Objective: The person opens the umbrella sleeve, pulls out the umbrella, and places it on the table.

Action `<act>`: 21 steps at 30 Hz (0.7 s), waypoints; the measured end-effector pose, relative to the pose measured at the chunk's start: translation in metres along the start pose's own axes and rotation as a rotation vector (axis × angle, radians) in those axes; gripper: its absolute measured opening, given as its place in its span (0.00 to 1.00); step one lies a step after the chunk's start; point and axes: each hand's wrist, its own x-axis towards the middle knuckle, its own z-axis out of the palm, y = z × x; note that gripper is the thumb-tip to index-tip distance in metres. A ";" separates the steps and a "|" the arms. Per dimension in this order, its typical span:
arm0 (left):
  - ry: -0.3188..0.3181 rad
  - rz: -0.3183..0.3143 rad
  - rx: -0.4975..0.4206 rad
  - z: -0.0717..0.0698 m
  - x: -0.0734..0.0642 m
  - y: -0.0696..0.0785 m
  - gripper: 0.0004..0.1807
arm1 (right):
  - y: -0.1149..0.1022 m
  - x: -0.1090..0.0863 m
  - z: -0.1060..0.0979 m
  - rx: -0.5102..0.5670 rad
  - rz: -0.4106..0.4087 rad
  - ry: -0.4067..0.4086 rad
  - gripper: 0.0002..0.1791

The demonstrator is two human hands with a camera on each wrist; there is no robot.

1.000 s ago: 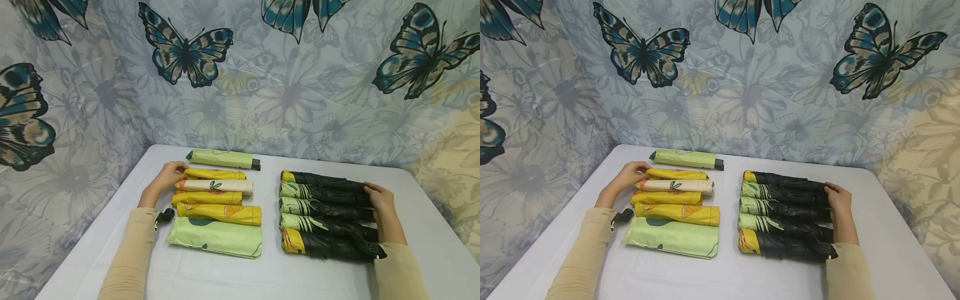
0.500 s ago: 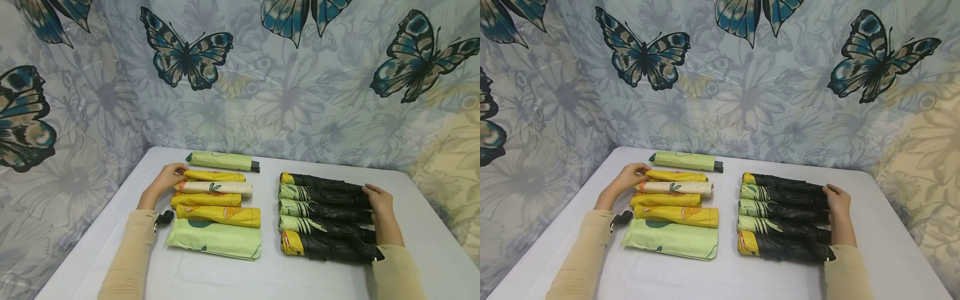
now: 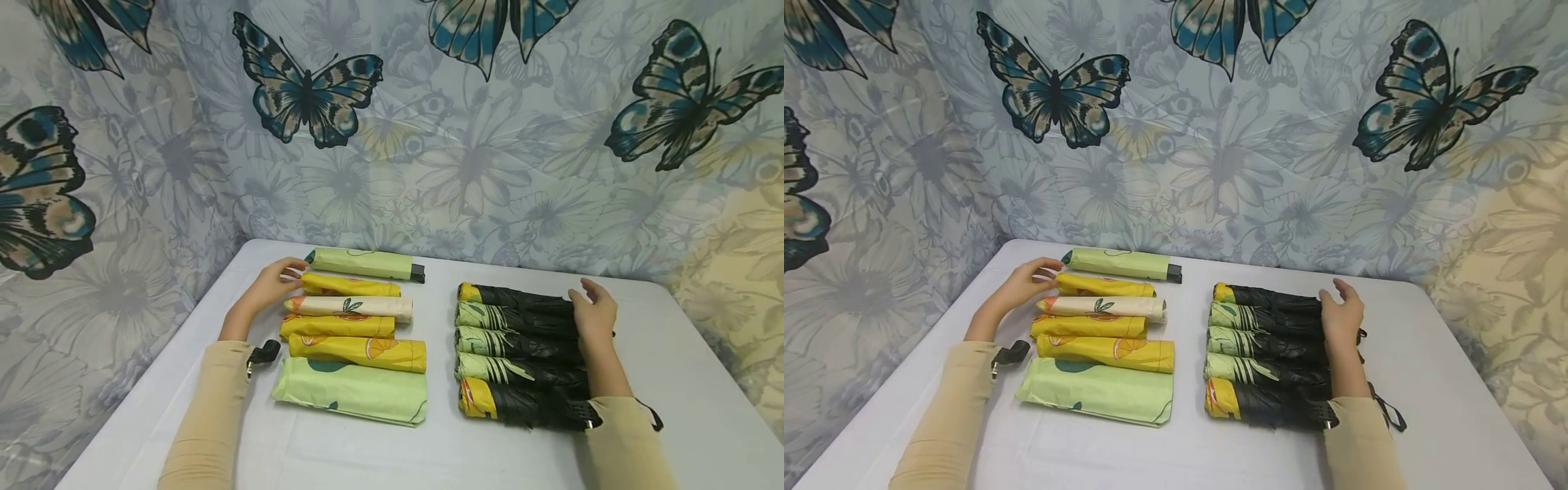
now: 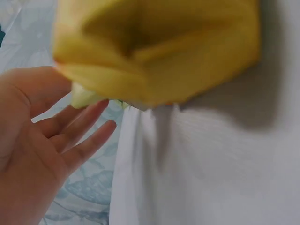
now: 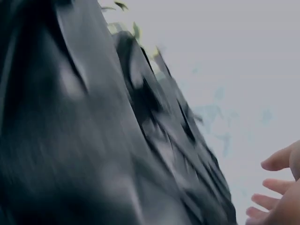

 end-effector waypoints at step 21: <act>0.030 -0.036 0.197 -0.019 0.046 0.014 0.29 | -0.059 -0.028 0.105 0.203 -0.051 -0.453 0.32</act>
